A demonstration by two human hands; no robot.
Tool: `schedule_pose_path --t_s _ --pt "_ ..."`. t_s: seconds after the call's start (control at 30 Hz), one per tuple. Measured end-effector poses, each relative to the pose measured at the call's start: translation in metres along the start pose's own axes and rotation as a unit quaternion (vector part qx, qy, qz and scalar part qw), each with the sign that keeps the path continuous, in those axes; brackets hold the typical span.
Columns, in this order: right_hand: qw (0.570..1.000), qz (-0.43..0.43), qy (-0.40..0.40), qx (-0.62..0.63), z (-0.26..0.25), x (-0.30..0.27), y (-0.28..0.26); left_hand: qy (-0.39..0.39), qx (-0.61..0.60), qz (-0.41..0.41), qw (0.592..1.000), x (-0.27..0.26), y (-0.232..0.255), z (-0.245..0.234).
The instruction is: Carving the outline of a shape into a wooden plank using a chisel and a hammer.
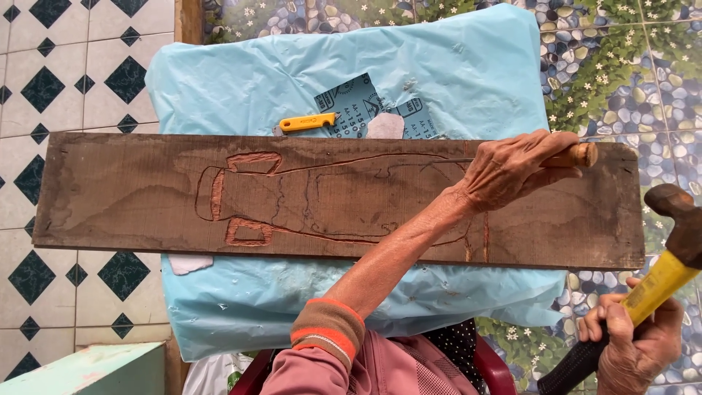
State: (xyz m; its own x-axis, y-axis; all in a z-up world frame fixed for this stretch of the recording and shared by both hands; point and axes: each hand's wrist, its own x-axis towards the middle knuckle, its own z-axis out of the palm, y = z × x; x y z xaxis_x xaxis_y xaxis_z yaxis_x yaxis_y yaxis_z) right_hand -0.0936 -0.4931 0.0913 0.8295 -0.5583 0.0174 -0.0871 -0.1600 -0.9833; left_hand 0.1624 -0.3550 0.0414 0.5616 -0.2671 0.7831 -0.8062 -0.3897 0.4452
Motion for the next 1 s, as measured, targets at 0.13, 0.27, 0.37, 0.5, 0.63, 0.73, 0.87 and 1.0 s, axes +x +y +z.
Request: schedule_pose_path --t_s 0.13,0.27,0.37,0.5,0.63,0.73,0.87,1.0 --pt "1.000 0.008 0.001 -0.001 -0.003 -0.003 0.001 -0.006 0.004 -0.034 0.999 -0.005 -0.001 -0.003" --pt "1.000 -0.001 -0.001 -0.011 -0.002 -0.005 -0.001 0.006 0.018 -0.025 1.000 -0.003 0.001 -0.006" --pt "1.000 0.013 0.002 -0.015 -0.002 -0.006 0.000 0.016 0.011 -0.013 1.000 -0.004 -0.002 -0.004" --pt "1.000 0.009 -0.001 -0.008 -0.004 -0.007 0.004 0.015 0.011 -0.013 1.000 -0.003 -0.002 -0.008" --pt "1.000 0.023 0.005 0.000 -0.003 -0.005 0.006 0.019 0.030 -0.014 0.999 -0.007 -0.004 0.001" --pt "1.000 0.009 -0.006 0.002 -0.004 -0.004 0.006 -0.006 -0.018 -0.029 0.999 -0.006 -0.004 -0.004" --pt "1.000 -0.012 -0.009 -0.011 0.003 0.005 -0.007 -0.062 -0.016 -0.075 0.995 -0.018 -0.014 0.011" --pt "0.999 -0.023 -0.020 -0.039 0.008 0.023 -0.019 -0.073 -0.034 -0.091 0.993 -0.005 -0.008 -0.004"
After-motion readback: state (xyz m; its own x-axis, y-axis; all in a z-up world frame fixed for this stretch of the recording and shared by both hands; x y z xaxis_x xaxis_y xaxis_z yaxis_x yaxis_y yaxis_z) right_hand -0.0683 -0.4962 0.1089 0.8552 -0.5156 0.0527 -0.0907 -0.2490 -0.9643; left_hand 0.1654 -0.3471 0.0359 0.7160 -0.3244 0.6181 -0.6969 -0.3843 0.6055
